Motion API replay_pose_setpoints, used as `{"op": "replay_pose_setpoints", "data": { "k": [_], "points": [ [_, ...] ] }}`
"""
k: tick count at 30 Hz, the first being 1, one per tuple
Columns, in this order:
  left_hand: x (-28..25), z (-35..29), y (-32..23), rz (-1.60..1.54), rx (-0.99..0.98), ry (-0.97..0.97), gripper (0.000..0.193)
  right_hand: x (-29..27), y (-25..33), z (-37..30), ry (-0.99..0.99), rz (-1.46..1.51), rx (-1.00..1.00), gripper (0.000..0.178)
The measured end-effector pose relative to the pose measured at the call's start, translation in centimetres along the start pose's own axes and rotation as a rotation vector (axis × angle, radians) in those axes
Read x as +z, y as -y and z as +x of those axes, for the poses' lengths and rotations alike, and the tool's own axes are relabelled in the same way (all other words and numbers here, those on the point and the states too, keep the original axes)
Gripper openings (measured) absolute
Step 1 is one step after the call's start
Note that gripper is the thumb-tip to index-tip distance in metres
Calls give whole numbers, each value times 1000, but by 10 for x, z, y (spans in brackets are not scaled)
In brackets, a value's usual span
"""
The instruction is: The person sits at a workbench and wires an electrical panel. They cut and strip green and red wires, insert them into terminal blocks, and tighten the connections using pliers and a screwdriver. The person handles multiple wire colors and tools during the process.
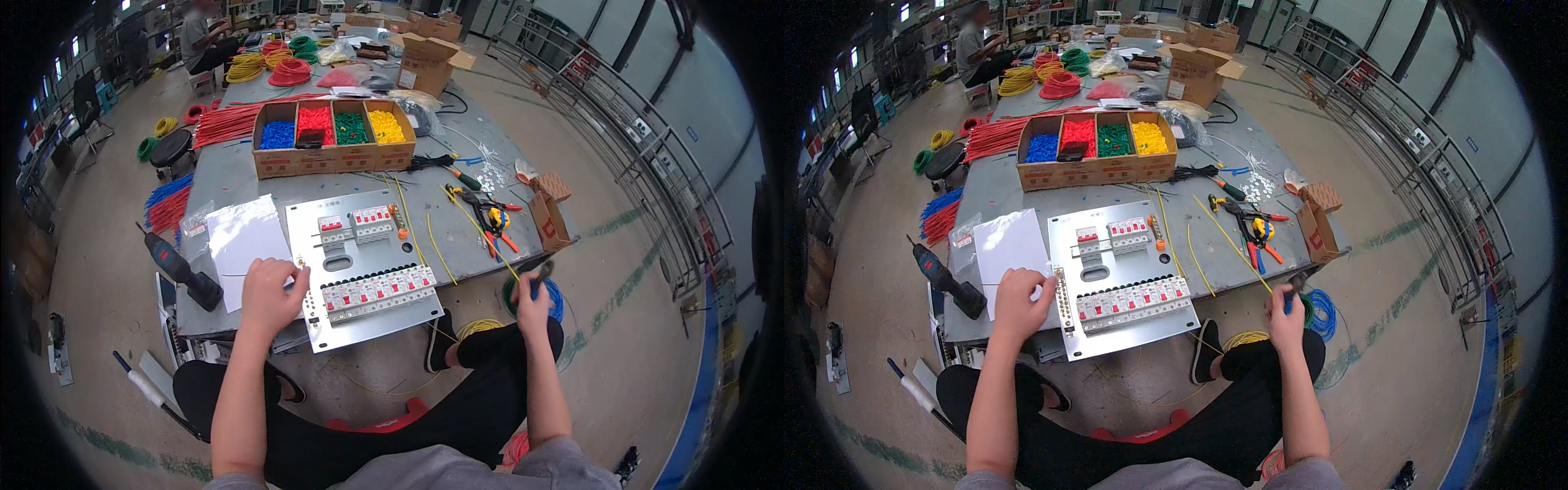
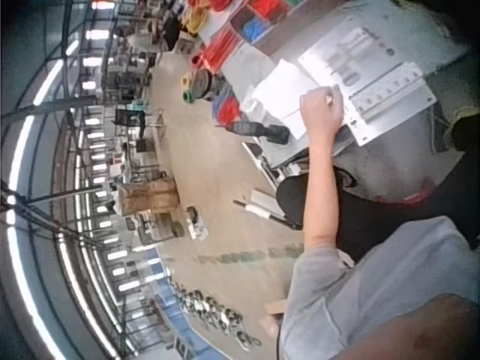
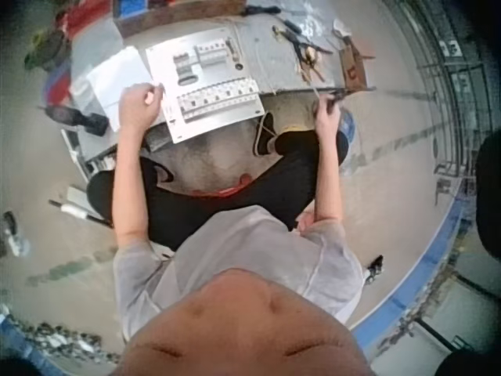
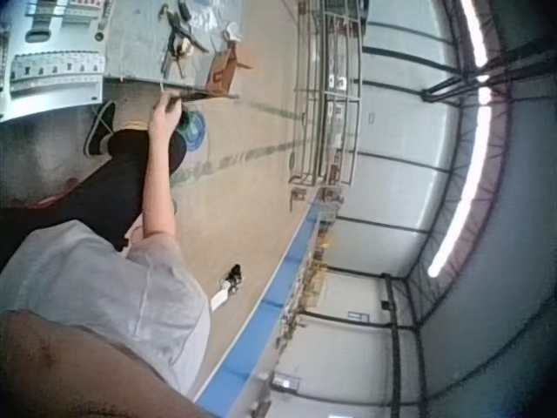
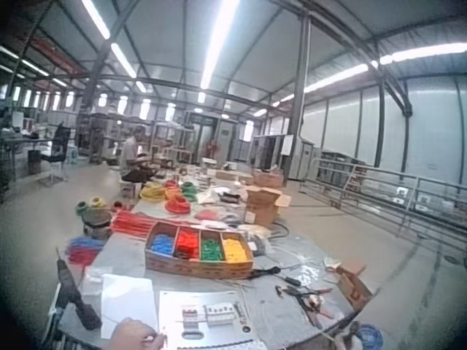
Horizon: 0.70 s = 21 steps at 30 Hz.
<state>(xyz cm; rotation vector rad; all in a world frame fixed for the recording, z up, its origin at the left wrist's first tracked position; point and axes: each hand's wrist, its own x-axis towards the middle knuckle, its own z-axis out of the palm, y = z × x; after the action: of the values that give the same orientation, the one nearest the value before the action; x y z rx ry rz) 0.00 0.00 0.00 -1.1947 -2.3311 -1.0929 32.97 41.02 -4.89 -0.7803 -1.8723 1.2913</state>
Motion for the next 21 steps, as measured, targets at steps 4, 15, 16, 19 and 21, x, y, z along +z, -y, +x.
{"op": "replay_pose_setpoints", "data": {
  "k": [4, 15, 16, 19, 21],
  "points": [
    [-2, 0, -3, 35, 46, 54, 29, 78, 8, 21, 39, -509, -123, 32],
    [8, 7, -10, 14, -98, 49, 29, 87, -41, 119, 469, -886, 163, 49],
    [10, 7, -10, 22, -105, 50, 29, 88, -48, 125, 455, -911, 157, 50],
    [16, 6, -8, 51, -133, 28, 30, 96, -66, 138, 397, -964, 110, 53],
    [17, 5, -7, 77, -165, -8, 31, 111, -80, 137, 340, -966, 50, 54]
  ]
}}
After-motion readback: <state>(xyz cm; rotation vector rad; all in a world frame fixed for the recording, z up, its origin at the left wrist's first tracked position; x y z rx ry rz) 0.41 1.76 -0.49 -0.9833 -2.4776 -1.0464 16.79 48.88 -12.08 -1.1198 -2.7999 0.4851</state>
